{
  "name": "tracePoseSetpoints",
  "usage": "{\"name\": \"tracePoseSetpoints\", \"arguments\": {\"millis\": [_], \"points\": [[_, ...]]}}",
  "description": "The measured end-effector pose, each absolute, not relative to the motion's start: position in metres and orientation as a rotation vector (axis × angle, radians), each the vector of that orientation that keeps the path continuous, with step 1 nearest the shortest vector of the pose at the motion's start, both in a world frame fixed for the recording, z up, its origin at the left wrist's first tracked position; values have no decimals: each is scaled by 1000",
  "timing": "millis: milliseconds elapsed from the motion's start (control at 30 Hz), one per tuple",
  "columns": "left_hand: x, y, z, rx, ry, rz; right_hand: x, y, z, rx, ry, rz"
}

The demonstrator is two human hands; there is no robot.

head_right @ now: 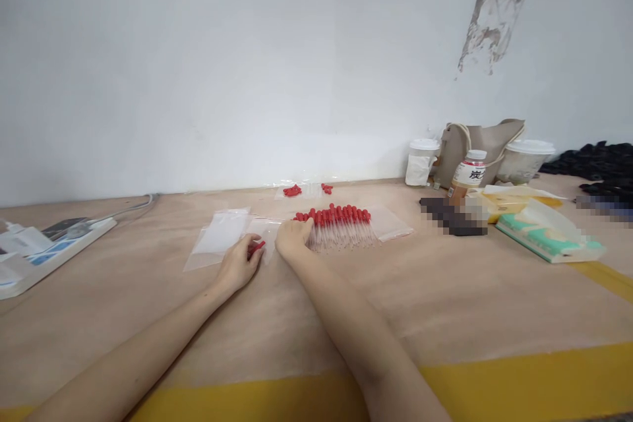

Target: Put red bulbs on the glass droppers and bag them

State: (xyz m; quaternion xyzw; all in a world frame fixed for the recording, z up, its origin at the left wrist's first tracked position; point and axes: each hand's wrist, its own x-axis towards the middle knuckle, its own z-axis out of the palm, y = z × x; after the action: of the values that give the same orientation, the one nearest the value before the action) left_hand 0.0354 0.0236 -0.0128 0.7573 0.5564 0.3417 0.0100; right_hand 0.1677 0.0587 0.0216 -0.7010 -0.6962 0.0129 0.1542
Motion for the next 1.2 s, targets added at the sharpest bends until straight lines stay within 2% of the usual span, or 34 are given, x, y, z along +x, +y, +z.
{"name": "tracePoseSetpoints", "arguments": {"millis": [167, 300, 433, 667, 1200], "points": [[34, 23, -11, 2378, 1703, 1128, 196, 41, 26, -1868, -2013, -16], [40, 16, -7, 2426, 1487, 1205, 246, 13, 13, -1437, -2040, 153], [55, 1, -2, 2419, 1326, 1219, 280, -19, -6, -1148, -2062, 85], [70, -24, 0, 2516, 1267, 1055, 273, -40, -9, -1099, -2065, 45], [67, -22, -6, 2385, 1065, 1102, 277, -27, -16, -1053, -2159, 72]]}}
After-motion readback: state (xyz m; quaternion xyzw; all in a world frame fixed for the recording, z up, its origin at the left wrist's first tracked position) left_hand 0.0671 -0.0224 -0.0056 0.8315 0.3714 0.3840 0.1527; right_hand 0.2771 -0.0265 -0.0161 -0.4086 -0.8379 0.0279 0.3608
